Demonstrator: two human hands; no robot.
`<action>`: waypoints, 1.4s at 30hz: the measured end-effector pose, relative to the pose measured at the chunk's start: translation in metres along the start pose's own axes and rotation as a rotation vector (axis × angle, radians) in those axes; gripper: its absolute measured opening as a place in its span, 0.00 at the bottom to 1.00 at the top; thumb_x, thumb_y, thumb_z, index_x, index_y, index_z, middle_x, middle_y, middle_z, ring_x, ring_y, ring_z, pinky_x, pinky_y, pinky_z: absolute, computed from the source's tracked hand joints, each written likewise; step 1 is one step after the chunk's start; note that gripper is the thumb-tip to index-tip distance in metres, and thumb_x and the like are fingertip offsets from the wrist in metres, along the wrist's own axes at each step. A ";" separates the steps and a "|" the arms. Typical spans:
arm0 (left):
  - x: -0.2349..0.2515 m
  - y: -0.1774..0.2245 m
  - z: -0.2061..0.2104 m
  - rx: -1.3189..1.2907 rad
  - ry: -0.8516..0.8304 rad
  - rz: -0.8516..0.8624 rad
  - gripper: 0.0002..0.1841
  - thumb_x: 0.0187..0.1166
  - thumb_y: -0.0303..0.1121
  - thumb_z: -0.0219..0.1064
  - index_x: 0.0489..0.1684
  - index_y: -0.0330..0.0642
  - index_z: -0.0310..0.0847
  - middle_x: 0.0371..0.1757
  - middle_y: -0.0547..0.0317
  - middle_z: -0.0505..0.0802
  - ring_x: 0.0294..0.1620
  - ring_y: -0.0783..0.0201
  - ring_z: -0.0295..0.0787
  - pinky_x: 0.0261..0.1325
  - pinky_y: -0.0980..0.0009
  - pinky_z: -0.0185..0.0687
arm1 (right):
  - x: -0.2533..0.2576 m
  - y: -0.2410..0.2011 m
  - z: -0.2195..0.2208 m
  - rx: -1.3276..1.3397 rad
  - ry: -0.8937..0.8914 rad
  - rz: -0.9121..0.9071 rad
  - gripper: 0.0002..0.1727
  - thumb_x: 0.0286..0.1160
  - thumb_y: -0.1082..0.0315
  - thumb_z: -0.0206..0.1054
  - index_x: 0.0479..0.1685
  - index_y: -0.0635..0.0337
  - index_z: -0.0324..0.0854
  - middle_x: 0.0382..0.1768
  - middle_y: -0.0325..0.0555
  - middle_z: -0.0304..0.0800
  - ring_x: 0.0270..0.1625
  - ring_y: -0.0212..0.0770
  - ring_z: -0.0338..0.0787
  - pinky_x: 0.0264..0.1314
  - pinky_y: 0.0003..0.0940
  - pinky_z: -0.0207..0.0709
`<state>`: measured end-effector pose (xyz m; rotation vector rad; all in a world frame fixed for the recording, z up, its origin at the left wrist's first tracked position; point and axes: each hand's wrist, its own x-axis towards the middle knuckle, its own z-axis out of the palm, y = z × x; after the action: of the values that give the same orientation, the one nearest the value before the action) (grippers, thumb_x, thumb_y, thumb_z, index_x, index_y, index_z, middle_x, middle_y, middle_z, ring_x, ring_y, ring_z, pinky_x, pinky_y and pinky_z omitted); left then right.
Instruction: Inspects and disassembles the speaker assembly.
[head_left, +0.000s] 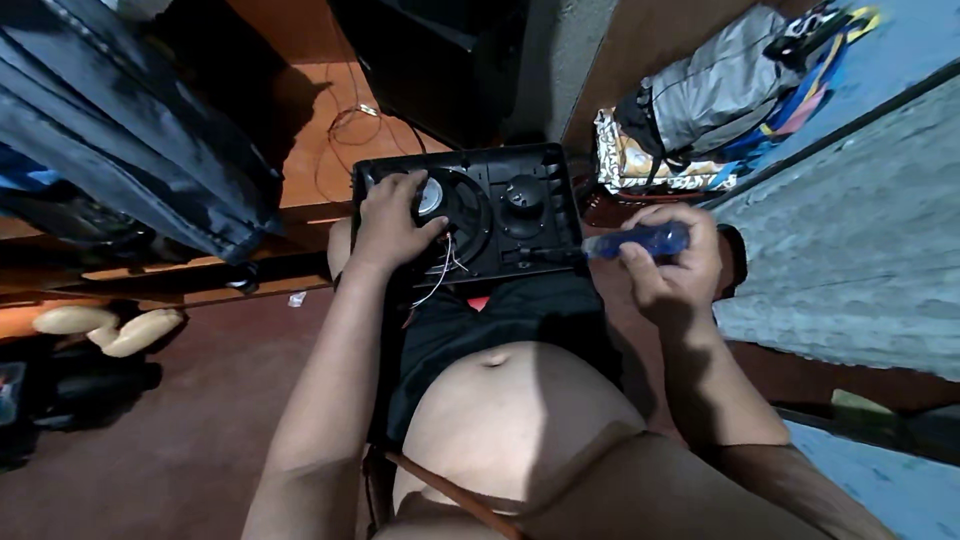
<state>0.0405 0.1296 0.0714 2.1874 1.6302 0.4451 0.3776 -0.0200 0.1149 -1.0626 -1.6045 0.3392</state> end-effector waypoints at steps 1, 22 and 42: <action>0.001 0.003 0.002 0.006 0.028 0.024 0.38 0.74 0.53 0.74 0.85 0.50 0.71 0.84 0.38 0.74 0.86 0.33 0.64 0.81 0.28 0.58 | 0.009 -0.001 -0.004 0.003 0.019 -0.035 0.17 0.81 0.60 0.70 0.60 0.58 0.75 0.51 0.39 0.88 0.53 0.31 0.90 0.55 0.33 0.90; 0.076 0.067 0.020 -0.046 -0.331 0.287 0.35 0.79 0.34 0.70 0.89 0.49 0.65 0.77 0.46 0.84 0.76 0.42 0.80 0.78 0.34 0.71 | 0.132 0.026 0.007 -0.217 -0.209 0.008 0.23 0.84 0.62 0.64 0.69 0.68 0.71 0.49 0.49 0.88 0.41 0.32 0.91 0.45 0.32 0.90; 0.077 0.067 0.025 0.001 -0.358 0.274 0.32 0.82 0.44 0.69 0.88 0.58 0.68 0.78 0.57 0.84 0.75 0.46 0.83 0.74 0.31 0.73 | 0.125 0.040 0.019 -0.341 -0.256 0.046 0.23 0.85 0.59 0.63 0.71 0.64 0.72 0.43 0.48 0.89 0.36 0.35 0.90 0.43 0.35 0.88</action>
<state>0.1301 0.1831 0.0833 2.3365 1.1516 0.1123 0.3827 0.1045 0.1592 -1.3590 -1.9148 0.2429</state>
